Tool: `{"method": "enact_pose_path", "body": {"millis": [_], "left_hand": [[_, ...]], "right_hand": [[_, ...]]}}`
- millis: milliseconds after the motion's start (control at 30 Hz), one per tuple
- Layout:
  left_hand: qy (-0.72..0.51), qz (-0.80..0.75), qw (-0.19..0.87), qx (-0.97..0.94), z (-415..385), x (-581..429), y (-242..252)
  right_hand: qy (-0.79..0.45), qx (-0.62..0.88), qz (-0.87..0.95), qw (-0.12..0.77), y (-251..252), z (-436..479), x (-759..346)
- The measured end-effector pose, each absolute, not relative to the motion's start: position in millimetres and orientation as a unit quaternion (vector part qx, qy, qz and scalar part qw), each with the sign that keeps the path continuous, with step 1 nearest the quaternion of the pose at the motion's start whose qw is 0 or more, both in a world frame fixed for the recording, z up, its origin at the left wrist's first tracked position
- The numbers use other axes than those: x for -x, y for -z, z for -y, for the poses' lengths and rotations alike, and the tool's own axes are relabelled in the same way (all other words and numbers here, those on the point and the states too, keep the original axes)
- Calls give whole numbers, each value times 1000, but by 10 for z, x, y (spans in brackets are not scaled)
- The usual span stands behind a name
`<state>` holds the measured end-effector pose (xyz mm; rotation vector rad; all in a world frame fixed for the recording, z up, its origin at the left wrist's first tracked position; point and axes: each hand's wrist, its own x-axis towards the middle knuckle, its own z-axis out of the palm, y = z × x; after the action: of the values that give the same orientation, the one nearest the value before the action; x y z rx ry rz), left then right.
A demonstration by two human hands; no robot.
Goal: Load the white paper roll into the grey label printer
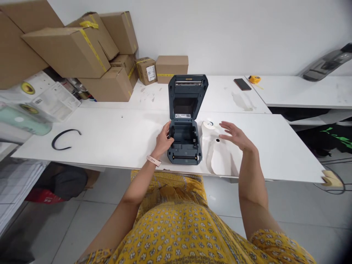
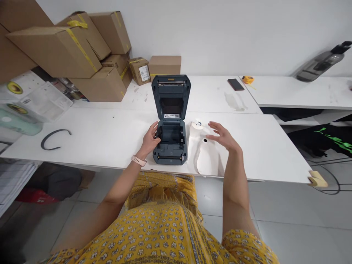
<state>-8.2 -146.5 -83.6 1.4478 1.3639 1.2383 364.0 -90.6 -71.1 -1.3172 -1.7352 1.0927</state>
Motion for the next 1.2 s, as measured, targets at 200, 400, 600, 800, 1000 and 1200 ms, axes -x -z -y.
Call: {"method": "enact_pose_path", "body": {"millis": [200,400,600,800,1000,1200], "left_hand": [[-484,-540,409,-554,1442,113,853],[-483,-529,425,-553,1463,106,785],[-483,-513,469,-533,1428,153,797],[-482,-481,495,-539,1392,215,841],[-477,-461,503,-554,1411,232,805],[-478,-446,511,-559,1444,256,820]], "right_hand": [[-439,512,712,194,572,380,-3247],[-507,442,682,288,310,436,-3185],[-452,315,814,184,-298,569,-2629],[-279,309,908,-54,-442,559,-1957],[-194,341,907,-153,-319,514,-1724],[-159,367,892,-211,-181,554,-1599]]}}
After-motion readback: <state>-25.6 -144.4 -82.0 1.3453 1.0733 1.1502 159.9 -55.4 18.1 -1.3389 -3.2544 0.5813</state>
